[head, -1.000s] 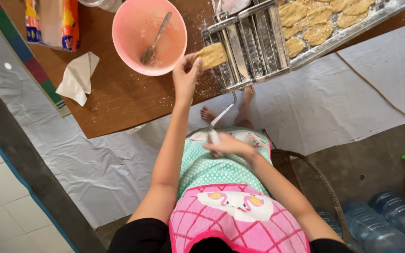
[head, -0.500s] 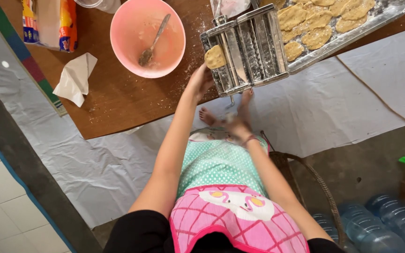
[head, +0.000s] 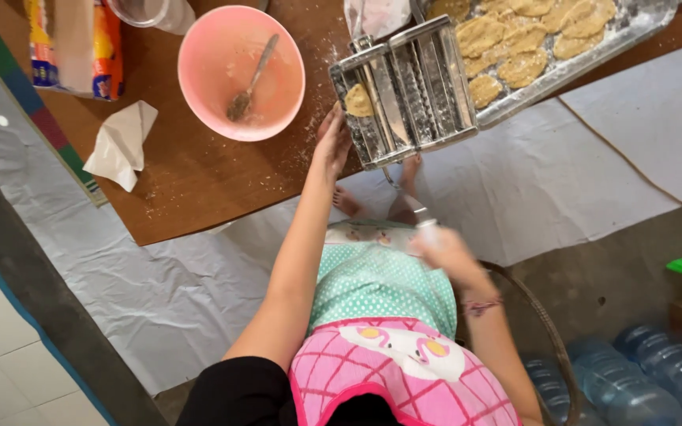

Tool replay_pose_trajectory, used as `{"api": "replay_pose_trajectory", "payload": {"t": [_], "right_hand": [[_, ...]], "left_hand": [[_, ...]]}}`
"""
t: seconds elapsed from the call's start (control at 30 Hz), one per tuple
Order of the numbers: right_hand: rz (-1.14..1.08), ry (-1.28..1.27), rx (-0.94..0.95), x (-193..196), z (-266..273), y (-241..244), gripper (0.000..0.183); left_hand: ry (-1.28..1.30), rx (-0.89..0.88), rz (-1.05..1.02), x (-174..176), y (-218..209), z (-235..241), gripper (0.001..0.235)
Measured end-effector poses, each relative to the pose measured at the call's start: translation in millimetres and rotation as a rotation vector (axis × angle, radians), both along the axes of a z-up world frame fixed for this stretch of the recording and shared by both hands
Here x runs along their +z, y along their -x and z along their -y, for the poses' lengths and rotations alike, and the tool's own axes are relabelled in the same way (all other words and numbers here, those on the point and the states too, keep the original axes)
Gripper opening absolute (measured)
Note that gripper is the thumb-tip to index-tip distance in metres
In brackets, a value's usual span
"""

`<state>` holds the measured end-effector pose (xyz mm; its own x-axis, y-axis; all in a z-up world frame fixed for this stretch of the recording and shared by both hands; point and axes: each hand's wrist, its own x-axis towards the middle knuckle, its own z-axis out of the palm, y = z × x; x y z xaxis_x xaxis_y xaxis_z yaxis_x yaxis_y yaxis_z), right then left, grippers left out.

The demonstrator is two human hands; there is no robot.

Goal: Rolling out dough pieces using a manual pasta machine and arranging them on a tray

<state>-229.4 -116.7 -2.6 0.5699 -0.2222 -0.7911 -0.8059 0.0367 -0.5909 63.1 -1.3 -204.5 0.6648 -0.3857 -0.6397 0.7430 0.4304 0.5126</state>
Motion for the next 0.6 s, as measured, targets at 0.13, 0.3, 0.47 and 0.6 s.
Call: {"api": "replay_pose_trajectory", "payload": {"t": [0.13, 0.3, 0.47, 0.6], "right_hand": [[0.109, 0.655, -0.092, -56, 54, 3, 0.033], [0.004, 0.205, 0.165, 13, -60, -121, 0.087], [0.112, -0.325, 0.396, -105, -107, -67, 0.036], [0.192, -0.554, 0.202, -37, -95, -51, 0.022]], "left_hand": [[-0.116, 0.054, 0.039, 52, 2, -11, 0.032], [-0.223, 0.013, 0.175, 69, 5, -30, 0.03], [-0.329, -0.045, 0.302, 105, 5, -40, 0.025], [-0.424, -0.071, 0.48, 154, -1, -32, 0.02]]}}
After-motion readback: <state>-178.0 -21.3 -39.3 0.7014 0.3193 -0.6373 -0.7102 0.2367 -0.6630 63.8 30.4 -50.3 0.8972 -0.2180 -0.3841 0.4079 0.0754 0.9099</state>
